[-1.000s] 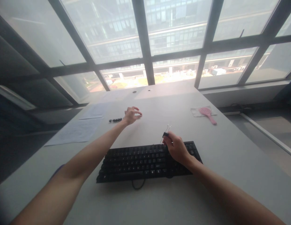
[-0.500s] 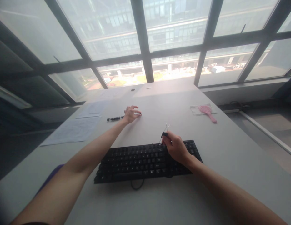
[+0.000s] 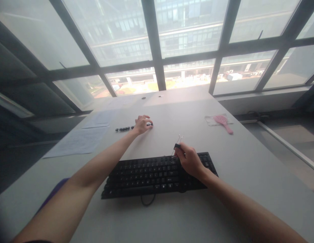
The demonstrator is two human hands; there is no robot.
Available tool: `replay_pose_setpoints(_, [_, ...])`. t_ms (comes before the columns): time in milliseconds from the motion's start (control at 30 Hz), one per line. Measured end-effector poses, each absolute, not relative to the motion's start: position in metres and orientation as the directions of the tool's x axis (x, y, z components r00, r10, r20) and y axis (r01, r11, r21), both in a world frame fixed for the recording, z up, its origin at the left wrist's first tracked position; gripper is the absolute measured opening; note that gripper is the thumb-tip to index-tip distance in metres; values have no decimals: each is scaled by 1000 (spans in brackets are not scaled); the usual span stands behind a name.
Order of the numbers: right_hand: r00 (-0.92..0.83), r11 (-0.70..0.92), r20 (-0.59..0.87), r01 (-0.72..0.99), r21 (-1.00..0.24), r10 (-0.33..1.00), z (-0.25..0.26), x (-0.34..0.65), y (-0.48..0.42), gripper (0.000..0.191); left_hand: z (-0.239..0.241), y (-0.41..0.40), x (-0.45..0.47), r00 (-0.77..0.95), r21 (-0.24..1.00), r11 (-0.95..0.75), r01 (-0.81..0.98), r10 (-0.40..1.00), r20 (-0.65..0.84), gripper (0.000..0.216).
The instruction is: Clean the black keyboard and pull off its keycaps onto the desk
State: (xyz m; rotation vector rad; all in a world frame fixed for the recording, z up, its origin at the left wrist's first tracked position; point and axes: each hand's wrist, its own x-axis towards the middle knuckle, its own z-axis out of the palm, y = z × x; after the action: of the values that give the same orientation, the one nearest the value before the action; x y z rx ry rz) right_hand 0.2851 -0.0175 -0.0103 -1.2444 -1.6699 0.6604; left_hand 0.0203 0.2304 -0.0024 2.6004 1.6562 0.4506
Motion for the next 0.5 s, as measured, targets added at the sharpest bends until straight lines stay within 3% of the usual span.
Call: replay_pose_setpoints(500, [-73,341,344,427,-837,936,-9,285,-18,25,-2,241,17,373,184,-397,899,915,153,19])
